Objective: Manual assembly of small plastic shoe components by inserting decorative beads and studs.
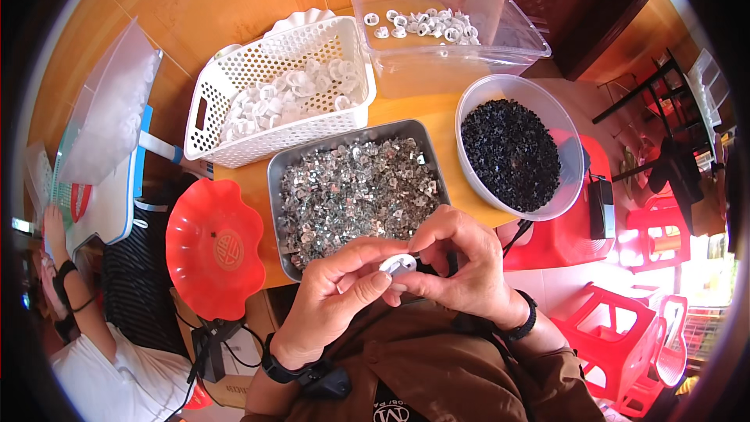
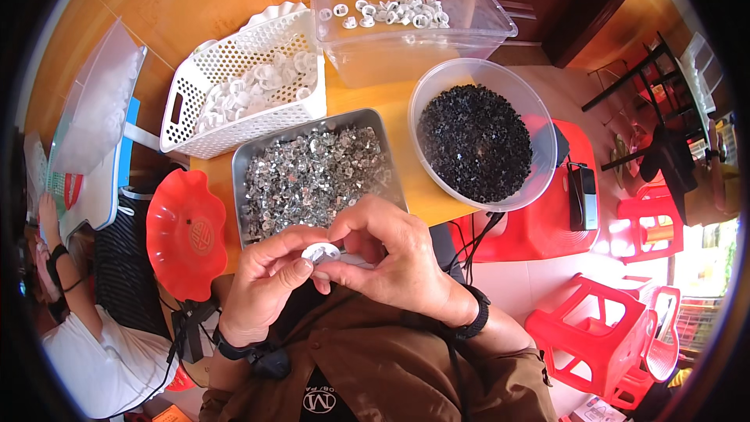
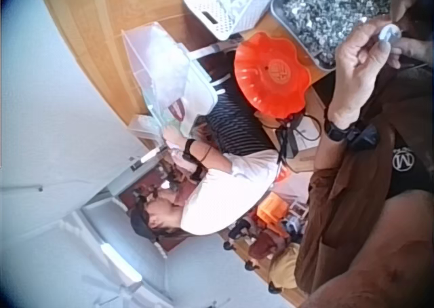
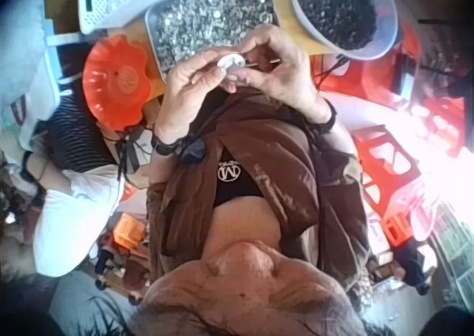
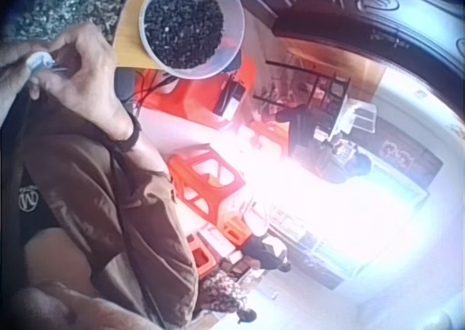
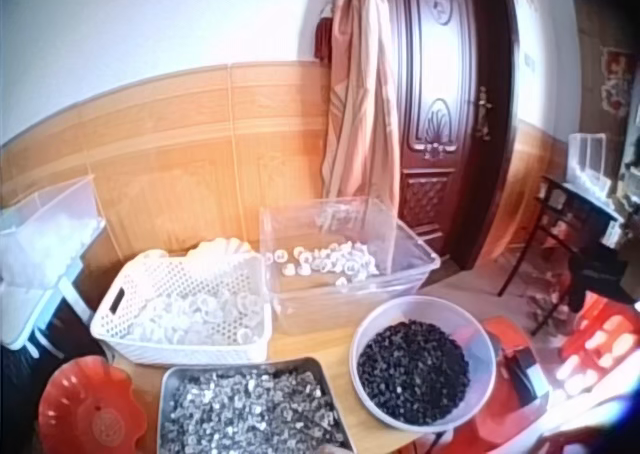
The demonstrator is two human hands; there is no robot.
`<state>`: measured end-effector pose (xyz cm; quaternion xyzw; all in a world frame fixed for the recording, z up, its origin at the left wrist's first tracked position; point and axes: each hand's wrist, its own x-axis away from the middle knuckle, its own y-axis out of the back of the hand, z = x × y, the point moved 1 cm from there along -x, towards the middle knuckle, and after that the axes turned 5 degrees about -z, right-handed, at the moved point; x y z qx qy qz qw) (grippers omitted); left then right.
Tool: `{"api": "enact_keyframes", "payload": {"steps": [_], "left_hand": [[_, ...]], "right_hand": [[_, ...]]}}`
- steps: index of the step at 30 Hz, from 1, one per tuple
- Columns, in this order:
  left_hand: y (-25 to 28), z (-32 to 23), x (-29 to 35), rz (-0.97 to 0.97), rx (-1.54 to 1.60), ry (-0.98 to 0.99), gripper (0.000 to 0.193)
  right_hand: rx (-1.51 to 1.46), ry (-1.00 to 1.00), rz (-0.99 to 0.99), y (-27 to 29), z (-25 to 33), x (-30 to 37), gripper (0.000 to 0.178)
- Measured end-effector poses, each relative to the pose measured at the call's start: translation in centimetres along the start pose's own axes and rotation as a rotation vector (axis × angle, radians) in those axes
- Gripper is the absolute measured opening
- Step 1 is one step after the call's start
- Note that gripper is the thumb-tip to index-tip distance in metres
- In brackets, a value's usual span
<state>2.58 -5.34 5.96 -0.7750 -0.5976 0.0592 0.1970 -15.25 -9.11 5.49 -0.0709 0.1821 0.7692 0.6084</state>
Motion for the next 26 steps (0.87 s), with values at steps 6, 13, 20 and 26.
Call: {"api": "enact_keyframes", "payload": {"steps": [6,13,20,26], "left_hand": [[-0.2,0.1,-0.1,-0.102,0.047,0.036,0.031],[-0.7,0.1,-0.1,-0.096,-0.023,-0.01,0.031],[-1.1,-0.2,0.1,-0.221,0.017,0.013,0.029],[-0.8,-0.2,0.4,-0.138,-0.116,-0.078,0.028]], "right_hand": [[0.217,0.437,-0.017,0.0,0.2,-0.4,0.034],[0.205,0.346,-0.044,0.0,0.0,-0.2,0.03],[0.071,0.187,0.015,0.3,0.5,0.2,0.028],[0.01,0.166,0.032,0.4,0.4,0.5,0.031]]}}
